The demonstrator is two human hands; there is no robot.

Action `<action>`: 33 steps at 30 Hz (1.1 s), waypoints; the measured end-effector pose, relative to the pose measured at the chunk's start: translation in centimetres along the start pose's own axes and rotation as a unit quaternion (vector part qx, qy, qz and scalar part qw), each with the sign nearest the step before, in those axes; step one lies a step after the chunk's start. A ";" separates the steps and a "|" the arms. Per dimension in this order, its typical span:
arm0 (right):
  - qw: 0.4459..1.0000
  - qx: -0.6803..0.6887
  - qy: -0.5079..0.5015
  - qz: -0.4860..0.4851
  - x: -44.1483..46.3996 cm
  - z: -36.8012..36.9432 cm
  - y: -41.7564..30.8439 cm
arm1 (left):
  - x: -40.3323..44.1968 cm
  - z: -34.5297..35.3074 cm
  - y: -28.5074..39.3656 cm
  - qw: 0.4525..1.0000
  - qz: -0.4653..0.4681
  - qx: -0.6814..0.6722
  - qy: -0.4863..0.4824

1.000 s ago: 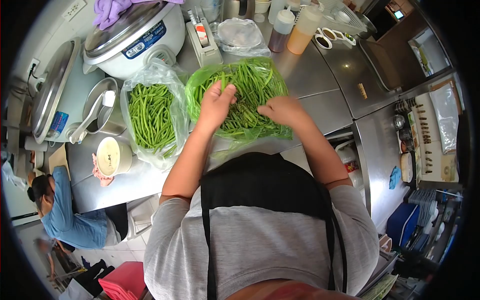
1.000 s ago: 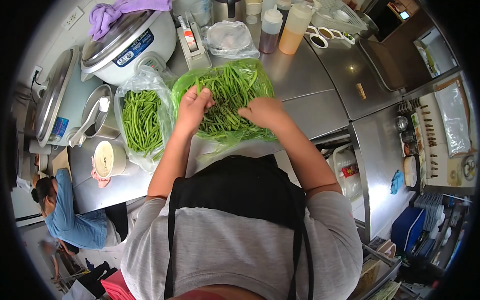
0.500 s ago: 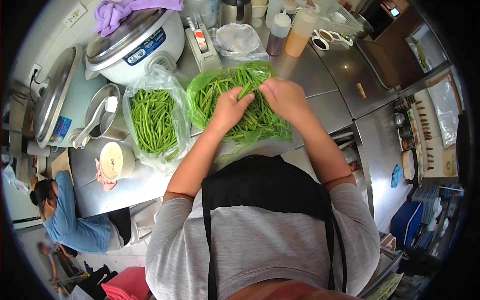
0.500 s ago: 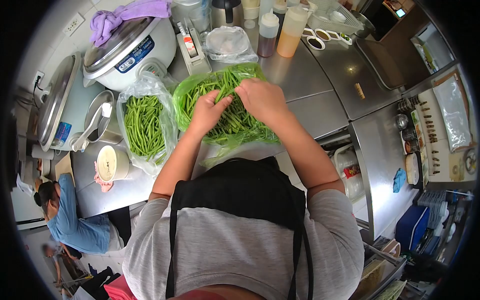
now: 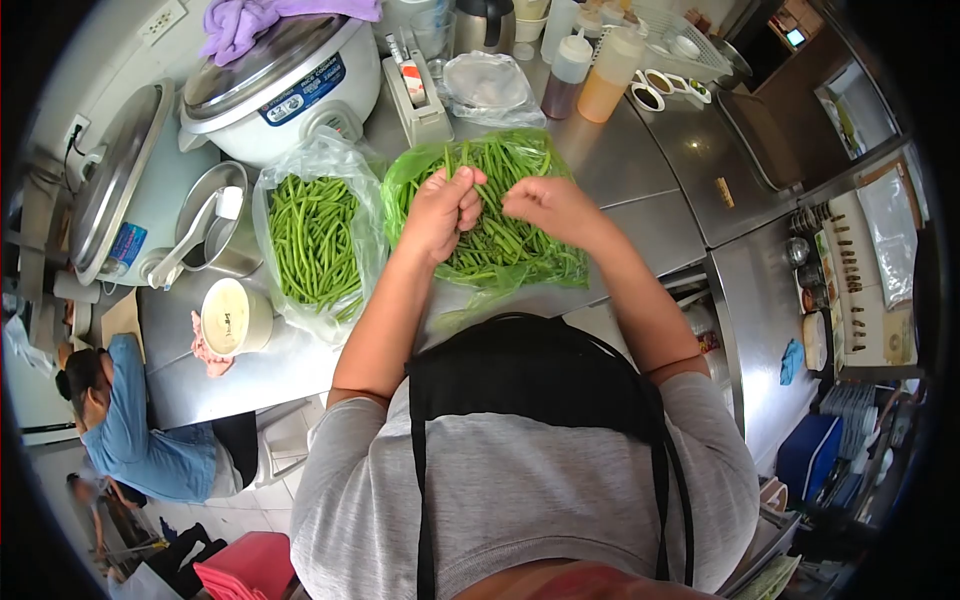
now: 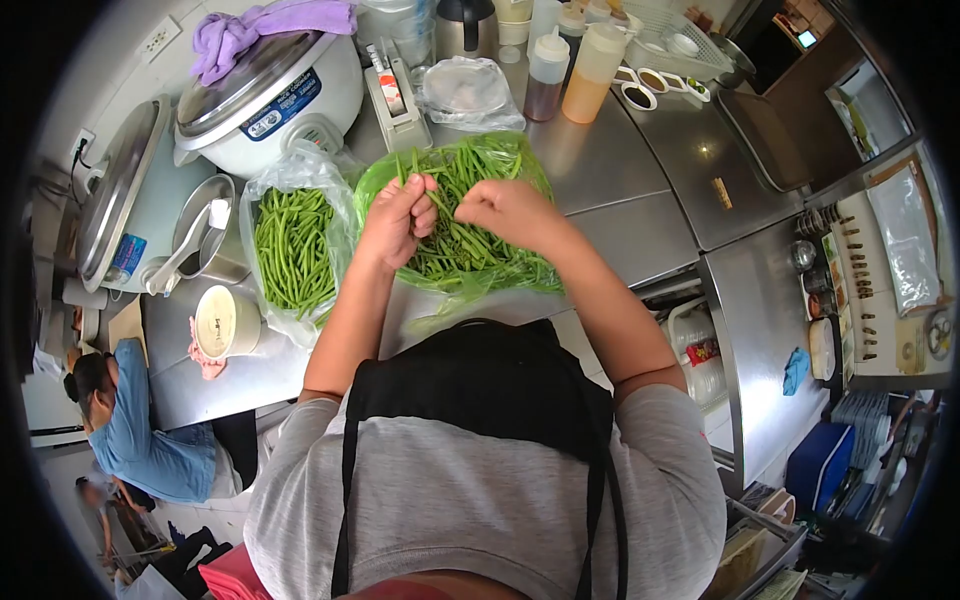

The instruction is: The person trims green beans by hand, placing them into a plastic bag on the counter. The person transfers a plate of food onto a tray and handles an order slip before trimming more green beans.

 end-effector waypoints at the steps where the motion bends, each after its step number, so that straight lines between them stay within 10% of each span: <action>1: 0.998 0.056 0.011 -0.030 0.2 0.9 0.1 | 0.1 0.3 0.0 1.000 0.006 0.008 0.003; 4: 0.997 -0.033 0.064 -0.001 0.2 0.3 -0.7 | 0.3 0.9 -0.4 1.000 0.020 0.015 0.002; 11: 0.921 0.352 0.110 -0.125 -0.4 -1.3 0.7 | 0.6 -0.6 -0.7 0.996 0.045 -0.070 0.019; 15: 0.995 -0.044 0.089 0.012 -1.2 -1.1 0.1 | 0.2 -2.8 -0.5 0.993 0.055 -0.049 0.089; 18: 0.945 -0.326 0.009 -0.017 -1.2 0.7 1.7 | 0.3 -3.4 -1.1 0.991 0.044 -0.058 0.114; 22: 0.947 -0.321 -0.017 0.030 -0.3 1.9 2.9 | 0.4 -2.4 -1.6 0.993 0.032 -0.071 0.090; 26: 0.946 -0.267 0.176 -0.049 -0.1 0.0 -0.4 | 0.6 -1.0 -3.1 0.998 -0.015 0.006 0.060; 33: 0.972 -0.077 0.203 -0.091 -0.6 0.6 -2.2 | 0.9 1.0 -2.9 0.938 0.022 0.345 0.018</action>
Point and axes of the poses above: each hand's wrist, its own x-axis towards the middle knuckle, its own z-axis out of the palm, y = z × x, the point moved 3 cm from there along x, towards the middle knuckle, and after that the axes turned 15 degrees about -y, right-handed, at the moved point
